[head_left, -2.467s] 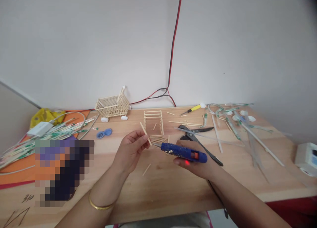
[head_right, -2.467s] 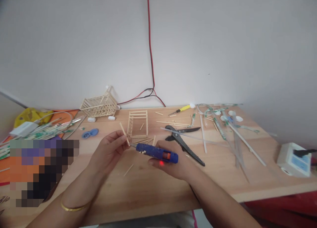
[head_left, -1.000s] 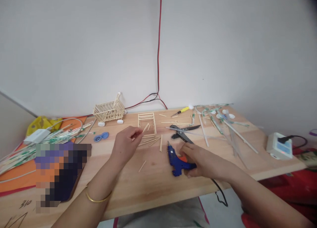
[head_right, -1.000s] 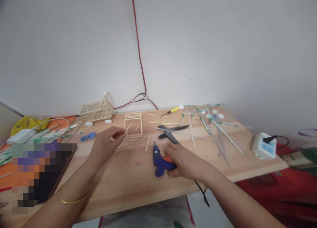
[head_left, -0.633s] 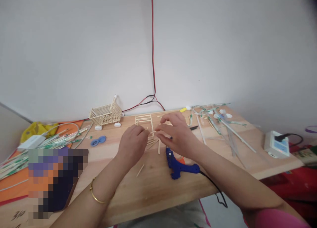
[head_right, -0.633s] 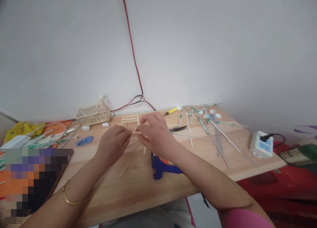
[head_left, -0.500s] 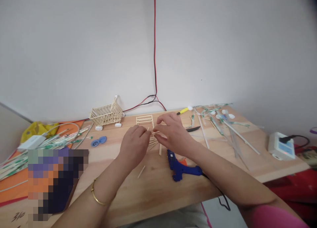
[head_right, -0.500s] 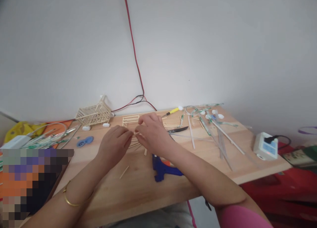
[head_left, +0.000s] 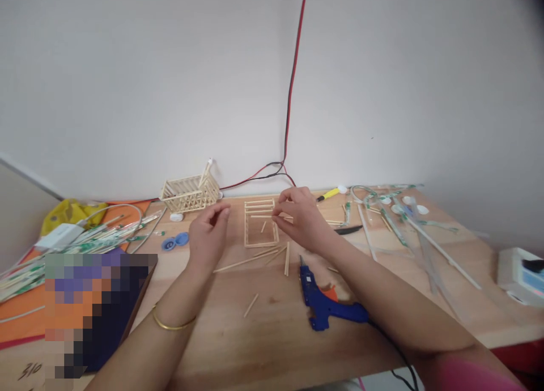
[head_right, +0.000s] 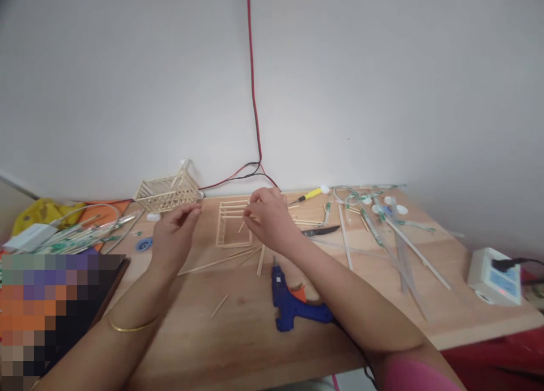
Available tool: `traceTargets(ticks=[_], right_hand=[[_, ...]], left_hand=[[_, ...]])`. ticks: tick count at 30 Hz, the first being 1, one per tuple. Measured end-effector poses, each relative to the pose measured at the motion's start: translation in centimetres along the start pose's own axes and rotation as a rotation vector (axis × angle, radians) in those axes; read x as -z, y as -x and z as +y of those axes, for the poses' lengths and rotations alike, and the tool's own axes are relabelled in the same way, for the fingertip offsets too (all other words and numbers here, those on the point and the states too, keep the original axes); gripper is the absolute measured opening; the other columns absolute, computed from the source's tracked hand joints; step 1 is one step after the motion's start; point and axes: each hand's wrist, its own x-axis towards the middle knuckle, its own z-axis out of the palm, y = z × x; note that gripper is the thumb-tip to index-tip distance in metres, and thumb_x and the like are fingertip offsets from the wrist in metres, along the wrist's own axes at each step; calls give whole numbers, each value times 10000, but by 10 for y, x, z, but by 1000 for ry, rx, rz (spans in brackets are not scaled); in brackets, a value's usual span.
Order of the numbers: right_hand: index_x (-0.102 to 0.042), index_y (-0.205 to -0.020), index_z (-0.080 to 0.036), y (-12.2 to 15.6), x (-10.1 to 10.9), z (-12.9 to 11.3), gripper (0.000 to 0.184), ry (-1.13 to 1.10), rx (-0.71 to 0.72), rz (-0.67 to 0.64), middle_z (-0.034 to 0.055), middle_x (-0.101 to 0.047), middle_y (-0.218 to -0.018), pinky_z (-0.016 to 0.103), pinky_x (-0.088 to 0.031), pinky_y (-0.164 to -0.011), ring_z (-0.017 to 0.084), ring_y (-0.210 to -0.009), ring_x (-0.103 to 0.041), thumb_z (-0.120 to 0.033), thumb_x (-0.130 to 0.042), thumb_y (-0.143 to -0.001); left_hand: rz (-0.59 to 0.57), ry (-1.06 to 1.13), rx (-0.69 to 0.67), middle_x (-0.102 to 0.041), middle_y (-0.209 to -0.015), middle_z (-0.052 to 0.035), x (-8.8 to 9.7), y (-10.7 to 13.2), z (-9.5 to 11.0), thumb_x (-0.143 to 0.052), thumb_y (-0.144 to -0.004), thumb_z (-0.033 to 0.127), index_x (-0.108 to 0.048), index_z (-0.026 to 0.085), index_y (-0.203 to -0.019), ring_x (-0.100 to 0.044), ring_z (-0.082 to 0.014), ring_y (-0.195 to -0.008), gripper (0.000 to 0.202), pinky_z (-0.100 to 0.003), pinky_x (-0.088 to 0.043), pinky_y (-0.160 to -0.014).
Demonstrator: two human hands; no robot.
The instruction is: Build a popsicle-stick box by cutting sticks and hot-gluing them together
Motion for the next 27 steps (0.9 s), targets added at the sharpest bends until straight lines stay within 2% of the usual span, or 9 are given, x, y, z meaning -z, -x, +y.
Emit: traceTargets(ticks=[2,5,16,27], right_hand=[[-667,-769,-202,-4,-8,2,83,-8,-1,-19,66,-541,-943,358,-309,-769,215,-912,-421,-211,-589,-794],[-670,-779,-201,-7,-17,4,85,-16,-2,-24,69,-538,-942,361,-308,-767,217,-907,-419,-221,-590,-797],[-666,-785,-208,-9,-27,11,78,-4,8,-31,64,-537,-951,364,-301,-776,220,-914,-416,-243,-596,-795],[-665,-782,-198,-10,-25,6,84,-11,-1,-57,70,-531,-947,367,-312,-765,224,-918,-410,-226,-588,-801]], left_hand=[[-29,124,174,-677,-810,-36,-5,-1,-15,-577,-776,365,-675,157,-913,-579,-141,-700,268,-254,-440,-679],[-75,246,271,-681,-792,-33,-14,3,-26,-615,-730,390,-683,156,-895,-575,-134,-677,294,-242,-433,-653],[-142,282,301,-683,-759,-24,-20,7,-12,-637,-697,349,-678,155,-794,-586,-136,-695,221,-237,-442,-661],[-189,282,294,-689,-775,-33,-26,8,-19,-622,-715,369,-681,152,-832,-593,-136,-686,254,-237,-445,-652]])
